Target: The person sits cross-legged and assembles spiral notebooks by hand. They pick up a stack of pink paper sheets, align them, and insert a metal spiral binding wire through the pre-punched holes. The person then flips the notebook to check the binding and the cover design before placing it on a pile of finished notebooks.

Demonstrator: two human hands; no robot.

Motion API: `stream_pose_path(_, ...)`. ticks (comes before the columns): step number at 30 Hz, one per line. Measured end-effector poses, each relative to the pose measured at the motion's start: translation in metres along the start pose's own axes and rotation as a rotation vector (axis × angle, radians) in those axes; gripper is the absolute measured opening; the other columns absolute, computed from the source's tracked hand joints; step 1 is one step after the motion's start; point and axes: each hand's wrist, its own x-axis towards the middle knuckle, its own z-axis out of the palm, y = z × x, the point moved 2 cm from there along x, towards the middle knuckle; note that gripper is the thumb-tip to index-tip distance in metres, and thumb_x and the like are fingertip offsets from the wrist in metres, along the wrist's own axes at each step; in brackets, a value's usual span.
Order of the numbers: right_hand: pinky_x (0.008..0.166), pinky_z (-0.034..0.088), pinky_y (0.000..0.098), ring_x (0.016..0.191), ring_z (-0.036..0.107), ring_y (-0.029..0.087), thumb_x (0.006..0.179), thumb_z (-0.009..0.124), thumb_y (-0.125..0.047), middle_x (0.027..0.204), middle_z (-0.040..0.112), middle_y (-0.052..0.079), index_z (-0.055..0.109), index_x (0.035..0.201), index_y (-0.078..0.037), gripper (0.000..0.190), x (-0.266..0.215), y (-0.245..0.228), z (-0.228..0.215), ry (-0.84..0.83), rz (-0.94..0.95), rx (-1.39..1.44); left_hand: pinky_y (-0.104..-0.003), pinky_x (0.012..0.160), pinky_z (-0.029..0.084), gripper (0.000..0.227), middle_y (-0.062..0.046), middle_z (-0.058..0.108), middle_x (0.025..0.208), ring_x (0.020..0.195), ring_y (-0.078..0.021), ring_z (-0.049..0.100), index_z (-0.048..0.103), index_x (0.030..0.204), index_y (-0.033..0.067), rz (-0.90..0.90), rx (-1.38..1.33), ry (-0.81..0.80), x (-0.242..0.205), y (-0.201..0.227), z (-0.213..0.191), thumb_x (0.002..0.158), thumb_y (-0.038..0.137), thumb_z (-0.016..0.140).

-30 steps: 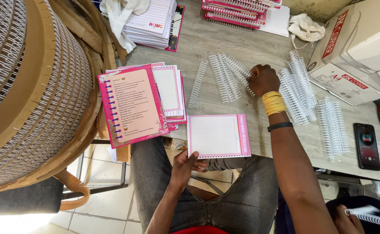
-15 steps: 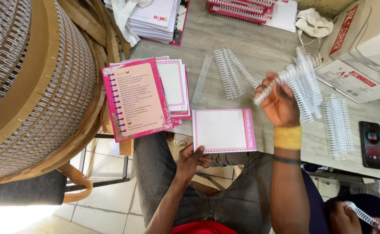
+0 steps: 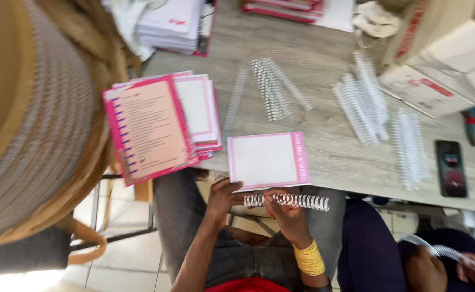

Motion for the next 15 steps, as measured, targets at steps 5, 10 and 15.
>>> stream_pose_path(5,0.061,0.060,0.0376,0.073,0.069,0.022,0.107,0.068,-0.028,0.093,0.069,0.012,0.068,0.114,-0.004,0.025,-0.038,0.042,-0.089,0.373,-0.183,0.359,-0.046,0.061,0.065,0.020,-0.022,0.074,0.087,0.082,-0.0508,0.083,0.071,0.101,-0.0068,0.046,0.058,-0.068,-0.008,0.009,0.001,0.089,0.008,0.077)
stream_pose_path(10,0.103,0.044,0.0215,0.098,0.056,0.011,0.120,0.050,-0.007,0.097,0.043,-0.001,0.057,0.112,-0.009,0.011,-0.122,0.074,-0.302,0.570,-0.211,1.560,-0.048,0.060,0.063,0.023,-0.017,0.063,0.086,0.078,-0.0489,0.082,0.063,0.099,-0.0046,0.022,0.079,-0.021,-0.010,0.014,0.000,0.091,0.011,0.078)
stream_pose_path(15,0.094,0.057,0.0424,0.111,0.072,0.037,0.099,0.053,-0.034,0.098,0.074,0.015,0.062,0.101,-0.016,0.020,-0.167,0.076,-0.347,0.617,0.489,-1.558,-0.042,0.060,0.061,0.022,-0.025,0.073,0.081,0.078,-0.0445,0.082,0.061,0.100,-0.0019,-0.012,0.114,0.000,-0.014,0.018,0.004,0.093,0.010,0.078)
